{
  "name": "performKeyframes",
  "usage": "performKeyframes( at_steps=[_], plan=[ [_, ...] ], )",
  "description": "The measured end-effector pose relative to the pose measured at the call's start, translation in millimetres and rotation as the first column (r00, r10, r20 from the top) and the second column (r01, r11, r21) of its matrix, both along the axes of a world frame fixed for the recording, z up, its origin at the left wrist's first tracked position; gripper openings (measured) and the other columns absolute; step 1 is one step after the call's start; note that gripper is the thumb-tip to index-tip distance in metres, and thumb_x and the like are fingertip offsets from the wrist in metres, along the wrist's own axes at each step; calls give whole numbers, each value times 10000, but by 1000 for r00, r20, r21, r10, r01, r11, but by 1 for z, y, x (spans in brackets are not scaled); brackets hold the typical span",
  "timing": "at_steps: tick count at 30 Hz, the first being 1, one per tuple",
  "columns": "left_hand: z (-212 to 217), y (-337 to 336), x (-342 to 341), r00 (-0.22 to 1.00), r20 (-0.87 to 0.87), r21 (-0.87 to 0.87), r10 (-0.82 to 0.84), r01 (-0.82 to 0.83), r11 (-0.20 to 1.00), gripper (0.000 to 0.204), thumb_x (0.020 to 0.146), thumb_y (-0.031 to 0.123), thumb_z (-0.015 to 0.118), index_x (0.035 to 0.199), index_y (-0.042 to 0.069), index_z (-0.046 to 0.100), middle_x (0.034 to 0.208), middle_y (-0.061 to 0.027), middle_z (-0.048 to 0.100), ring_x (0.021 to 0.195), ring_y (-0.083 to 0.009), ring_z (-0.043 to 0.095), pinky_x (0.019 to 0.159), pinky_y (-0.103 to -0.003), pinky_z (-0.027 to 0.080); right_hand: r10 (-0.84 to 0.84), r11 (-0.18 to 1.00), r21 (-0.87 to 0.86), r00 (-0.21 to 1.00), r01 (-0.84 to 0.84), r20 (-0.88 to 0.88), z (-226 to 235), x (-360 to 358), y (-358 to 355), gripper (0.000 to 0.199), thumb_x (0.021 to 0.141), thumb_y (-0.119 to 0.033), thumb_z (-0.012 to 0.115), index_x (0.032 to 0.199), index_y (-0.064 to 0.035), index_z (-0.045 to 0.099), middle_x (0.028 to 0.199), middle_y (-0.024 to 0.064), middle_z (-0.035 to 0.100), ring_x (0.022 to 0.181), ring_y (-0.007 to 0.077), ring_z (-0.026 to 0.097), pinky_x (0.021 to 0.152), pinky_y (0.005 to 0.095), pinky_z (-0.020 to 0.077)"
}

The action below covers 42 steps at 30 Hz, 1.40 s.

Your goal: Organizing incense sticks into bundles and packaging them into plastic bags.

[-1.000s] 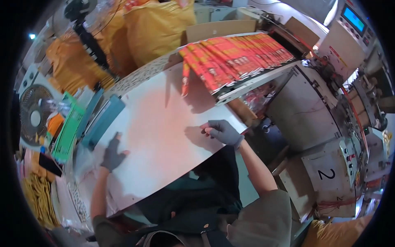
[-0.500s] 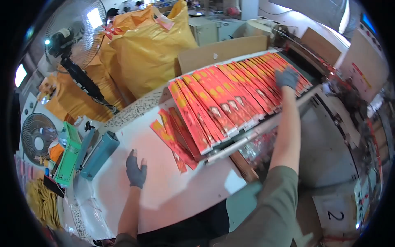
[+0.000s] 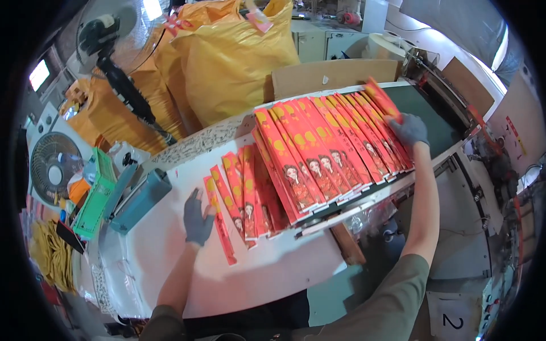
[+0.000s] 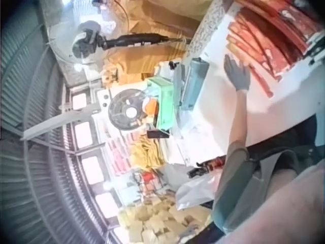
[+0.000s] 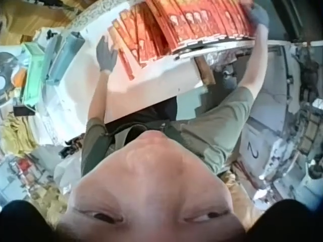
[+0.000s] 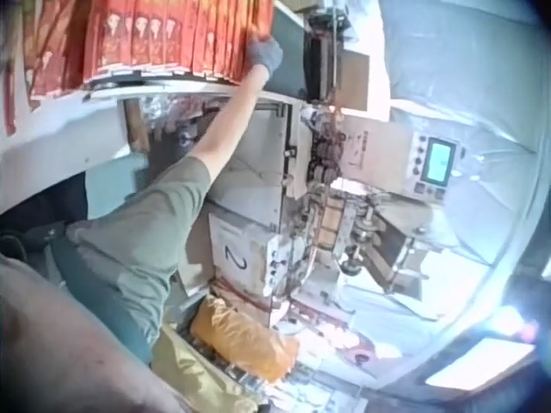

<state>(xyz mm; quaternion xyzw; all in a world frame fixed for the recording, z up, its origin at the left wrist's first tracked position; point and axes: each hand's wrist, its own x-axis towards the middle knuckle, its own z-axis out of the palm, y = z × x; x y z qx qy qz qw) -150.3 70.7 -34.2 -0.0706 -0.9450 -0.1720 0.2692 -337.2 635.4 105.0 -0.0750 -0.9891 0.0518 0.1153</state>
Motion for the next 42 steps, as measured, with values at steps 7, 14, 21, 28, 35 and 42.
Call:
performKeyframes(
  at_steps=[7,14,21,28,35,42],
  plan=[
    [4,8,-14,1000,3,406,12,-12,914,615,849,353,576,1307,-4,373,1336,-235,382,1253,-360,359,1025,-409,318,428,853,-377,897,-362,108,39,71,-198,694,630,-622,667,902,15,645,795,200,645,780,324,636,702,396,465],
    [-16,-15,-17,971,-37,427,236,-199,882,705,835,442,561,1348,8,349,1351,-256,359,1276,-373,326,1055,-384,268,735,656,-307,676,-689,55,22,133,-347,697,748,-596,580,994,57,585,851,249,629,832,381,606,773,429,462],
    [26,-13,1,982,66,276,178,-190,942,747,756,469,641,1280,-20,430,1346,-263,364,1286,-337,323,1052,-371,280,167,695,-716,983,-66,71,-122,60,-348,886,772,-629,512,1289,72,349,1141,336,515,1100,446,489,929,441,406],
    [58,-41,-31,870,175,915,-461,-316,-249,589,730,326,748,1193,40,521,1085,-96,614,872,-234,636,754,-357,529,506,625,-736,853,-260,128,-101,88,-433,982,648,-629,682,1237,107,406,1109,255,579,1005,314,597,834,359,475],
    [53,-63,0,754,130,900,-644,-362,-242,464,776,265,714,1149,49,543,1034,-80,635,860,-179,639,774,-348,536,695,-253,-968,697,7,-177,-71,158,-467,688,737,-262,750,1245,37,396,1102,144,572,954,200,594,811,323,501],
    [181,-72,89,838,-210,901,-503,366,234,898,587,176,848,1324,47,350,1180,-82,537,1068,-171,522,942,-321,422,678,-492,-767,370,-413,-634,44,213,-459,1071,599,-142,843,1409,-75,145,1274,145,433,1124,235,489,939,373,432]
  ],
)
